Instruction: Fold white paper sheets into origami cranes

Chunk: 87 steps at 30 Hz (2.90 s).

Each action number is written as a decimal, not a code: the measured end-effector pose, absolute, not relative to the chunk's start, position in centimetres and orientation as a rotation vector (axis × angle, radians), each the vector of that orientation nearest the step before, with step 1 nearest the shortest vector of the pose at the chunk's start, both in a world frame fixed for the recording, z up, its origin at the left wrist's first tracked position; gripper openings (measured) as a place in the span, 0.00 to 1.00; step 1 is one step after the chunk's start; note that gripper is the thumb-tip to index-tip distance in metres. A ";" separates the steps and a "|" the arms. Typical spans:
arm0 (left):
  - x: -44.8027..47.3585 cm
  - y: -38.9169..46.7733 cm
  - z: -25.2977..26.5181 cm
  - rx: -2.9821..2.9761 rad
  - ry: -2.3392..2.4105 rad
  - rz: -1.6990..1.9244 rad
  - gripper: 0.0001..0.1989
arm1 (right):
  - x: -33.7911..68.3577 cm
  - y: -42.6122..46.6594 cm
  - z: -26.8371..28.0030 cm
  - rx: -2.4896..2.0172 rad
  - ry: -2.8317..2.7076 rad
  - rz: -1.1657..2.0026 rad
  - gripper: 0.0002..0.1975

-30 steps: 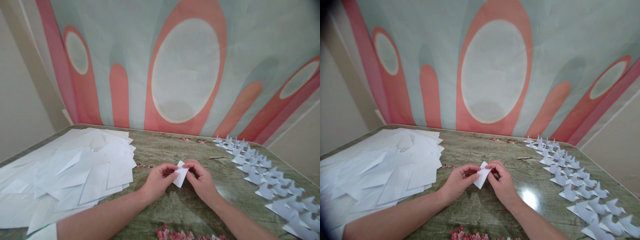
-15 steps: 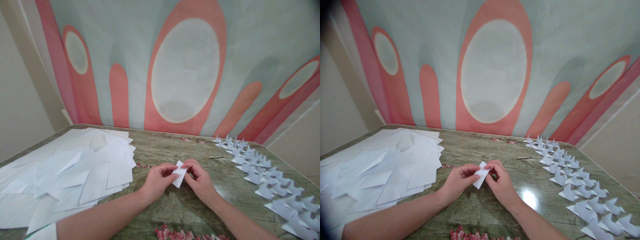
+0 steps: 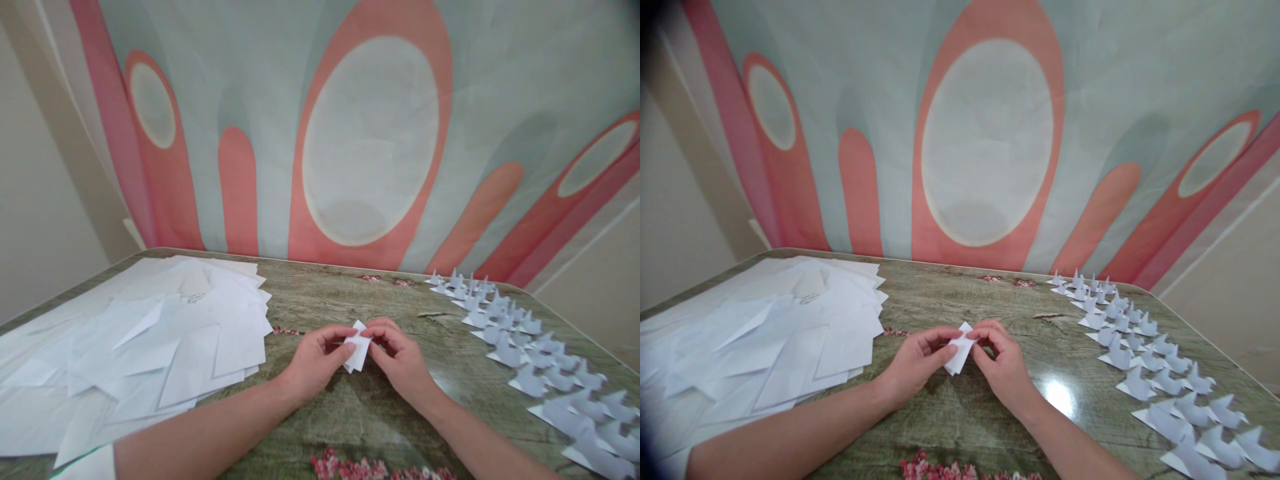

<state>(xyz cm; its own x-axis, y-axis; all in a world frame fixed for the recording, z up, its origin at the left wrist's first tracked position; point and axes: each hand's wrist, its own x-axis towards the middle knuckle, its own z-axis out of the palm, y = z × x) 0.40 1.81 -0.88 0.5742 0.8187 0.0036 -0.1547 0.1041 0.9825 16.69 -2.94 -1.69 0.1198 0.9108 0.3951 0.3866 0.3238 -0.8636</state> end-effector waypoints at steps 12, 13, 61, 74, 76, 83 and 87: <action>0.5 2.1 -1.3 1.262 0.608 0.877 0.19 | 16.9 -2.9 -1.9 -1.251 -1.496 0.532 0.04; 0.5 2.1 -1.3 1.269 0.609 0.870 0.18 | 16.9 -3.0 -1.8 -1.250 -1.497 0.527 0.04; -0.2 2.5 -1.5 1.526 0.733 0.867 0.13 | 16.8 -3.4 -1.3 -1.158 -1.612 0.569 0.06; 0.1 2.5 -0.7 1.310 0.735 0.845 0.15 | 16.8 -3.7 -1.4 -1.138 -1.631 0.516 0.06; 0.1 2.5 -0.6 1.305 0.742 0.846 0.16 | 16.7 -3.7 -1.4 -1.127 -1.635 0.494 0.06; 0.2 2.5 -0.4 1.305 0.748 0.851 0.17 | 16.5 -3.8 -1.5 -1.121 -1.634 0.445 0.03; 0.1 2.5 -0.5 1.331 0.750 0.840 0.17 | 16.4 -3.7 -1.7 -1.119 -1.590 0.445 0.02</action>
<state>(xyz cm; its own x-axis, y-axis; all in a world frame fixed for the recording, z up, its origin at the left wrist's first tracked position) 0.06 2.48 -0.51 0.5114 0.8593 0.0069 -0.0899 0.0455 0.9949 16.37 -3.74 -1.69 0.0330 0.8343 0.5504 0.4279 0.4859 -0.7621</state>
